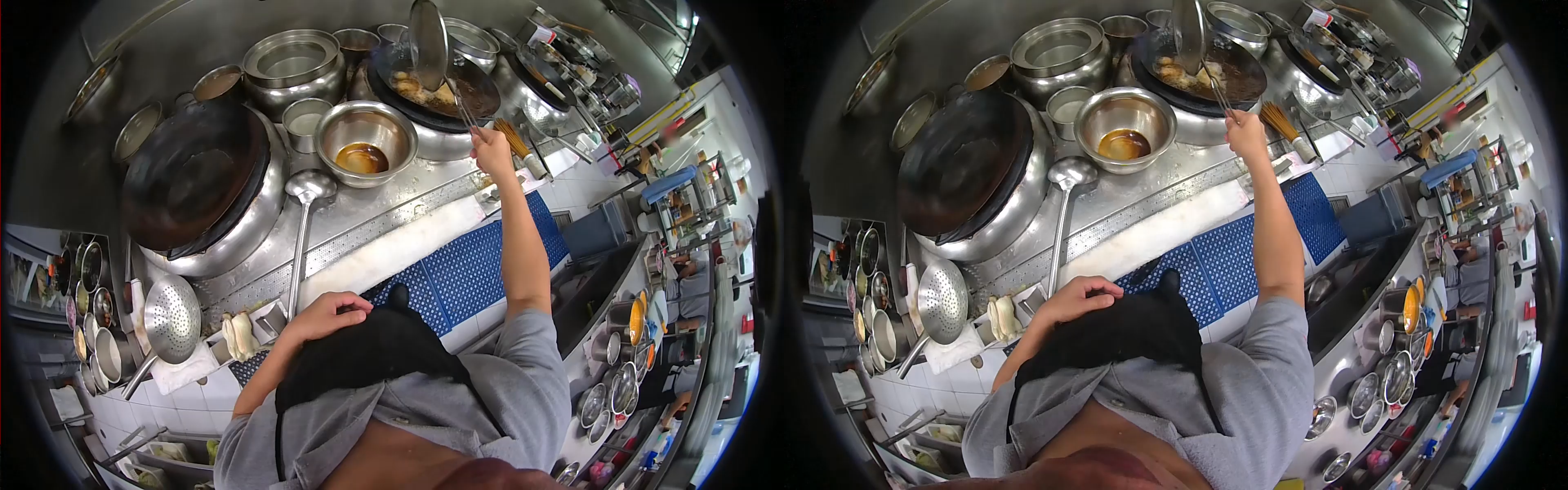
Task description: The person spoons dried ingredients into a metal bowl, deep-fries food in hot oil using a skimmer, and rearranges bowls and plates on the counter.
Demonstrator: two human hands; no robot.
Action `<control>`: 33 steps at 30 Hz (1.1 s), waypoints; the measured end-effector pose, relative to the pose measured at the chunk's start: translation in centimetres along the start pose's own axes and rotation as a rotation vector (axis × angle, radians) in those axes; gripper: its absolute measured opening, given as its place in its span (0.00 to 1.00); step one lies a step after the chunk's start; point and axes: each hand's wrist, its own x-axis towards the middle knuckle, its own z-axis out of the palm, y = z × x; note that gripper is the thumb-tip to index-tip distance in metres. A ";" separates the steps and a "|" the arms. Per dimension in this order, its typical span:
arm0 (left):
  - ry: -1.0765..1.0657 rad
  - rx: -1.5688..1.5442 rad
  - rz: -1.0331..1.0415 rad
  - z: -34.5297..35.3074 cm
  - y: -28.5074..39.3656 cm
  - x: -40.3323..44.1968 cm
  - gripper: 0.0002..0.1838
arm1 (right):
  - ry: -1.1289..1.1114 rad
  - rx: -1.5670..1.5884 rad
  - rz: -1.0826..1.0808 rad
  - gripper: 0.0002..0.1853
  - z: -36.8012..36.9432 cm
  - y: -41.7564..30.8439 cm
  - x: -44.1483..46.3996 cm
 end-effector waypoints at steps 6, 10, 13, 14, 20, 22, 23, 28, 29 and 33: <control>-0.006 0.000 0.005 0.0 0.2 0.1 0.14 | -0.032 -0.067 0.044 0.13 0.2 -1.9 -1.3; 0.016 0.000 0.004 -0.1 0.3 0.0 0.14 | 0.098 -0.341 -0.024 0.14 0.3 -0.4 -0.3; 0.044 0.001 -0.012 -0.1 0.1 -0.3 0.14 | 0.175 -0.374 0.007 0.15 -0.3 -0.2 -0.2; 0.049 0.006 -0.009 -0.2 0.0 -0.3 0.14 | 0.250 -0.441 -0.069 0.12 -0.3 1.6 0.9; 0.074 0.025 -0.011 -0.4 -0.4 -0.7 0.15 | 0.287 -0.217 0.140 0.12 0.9 3.2 2.9; 0.094 0.057 -0.013 -0.5 -0.4 -0.8 0.15 | 0.232 0.023 0.251 0.11 2.1 2.9 3.0; 0.108 0.045 -0.012 -0.4 -0.5 -0.9 0.15 | 0.202 0.281 0.280 0.09 3.2 3.2 3.1; 0.168 0.036 -0.014 -0.2 -0.2 -1.8 0.15 | 0.007 0.896 0.543 0.07 7.0 4.1 4.1; 0.173 0.033 -0.015 -0.2 -0.2 -1.9 0.15 | -0.028 0.934 0.547 0.08 7.4 4.3 4.4; 0.172 0.042 -0.017 0.0 -0.2 -1.9 0.15 | -0.179 1.039 0.557 0.10 7.0 5.1 4.8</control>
